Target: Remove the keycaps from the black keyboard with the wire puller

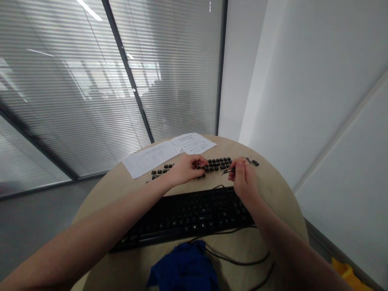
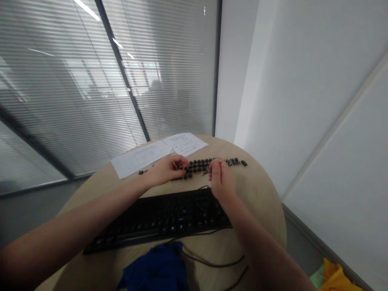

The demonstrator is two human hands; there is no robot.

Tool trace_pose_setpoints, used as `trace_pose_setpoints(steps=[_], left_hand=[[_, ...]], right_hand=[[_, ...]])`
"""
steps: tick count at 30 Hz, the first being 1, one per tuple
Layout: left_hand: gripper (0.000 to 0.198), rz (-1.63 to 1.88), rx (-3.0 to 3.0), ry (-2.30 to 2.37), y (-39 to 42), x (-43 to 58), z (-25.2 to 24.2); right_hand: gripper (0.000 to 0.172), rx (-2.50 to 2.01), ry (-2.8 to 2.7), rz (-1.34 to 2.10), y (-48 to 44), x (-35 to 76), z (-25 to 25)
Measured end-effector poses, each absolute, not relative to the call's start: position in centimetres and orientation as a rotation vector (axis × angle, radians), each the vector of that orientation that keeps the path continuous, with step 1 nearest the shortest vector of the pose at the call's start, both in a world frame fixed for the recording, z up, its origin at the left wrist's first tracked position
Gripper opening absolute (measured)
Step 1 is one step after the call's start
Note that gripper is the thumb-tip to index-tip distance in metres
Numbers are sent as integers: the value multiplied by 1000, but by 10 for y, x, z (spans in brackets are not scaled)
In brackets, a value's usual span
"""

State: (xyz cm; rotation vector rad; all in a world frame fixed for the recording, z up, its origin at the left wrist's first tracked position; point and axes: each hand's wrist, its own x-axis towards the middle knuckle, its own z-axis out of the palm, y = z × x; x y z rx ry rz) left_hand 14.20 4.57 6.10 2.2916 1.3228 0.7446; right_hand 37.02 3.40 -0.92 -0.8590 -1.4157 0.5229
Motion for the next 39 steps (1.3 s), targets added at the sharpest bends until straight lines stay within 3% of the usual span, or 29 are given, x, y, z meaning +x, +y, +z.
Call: trace_pose_setpoints(steps=[6,16,39], left_hand=[[23,417,2625,1520,87,164,29],[17,177,2771,1585,87,174,5],[17,249,2749,1635,92,173,12]], right_hand=[[43,-960,-1376,495,52,377,-18],[39,-937,-1412,447,51,378,-16],[37,-958,-1431,424,53,379,-16]])
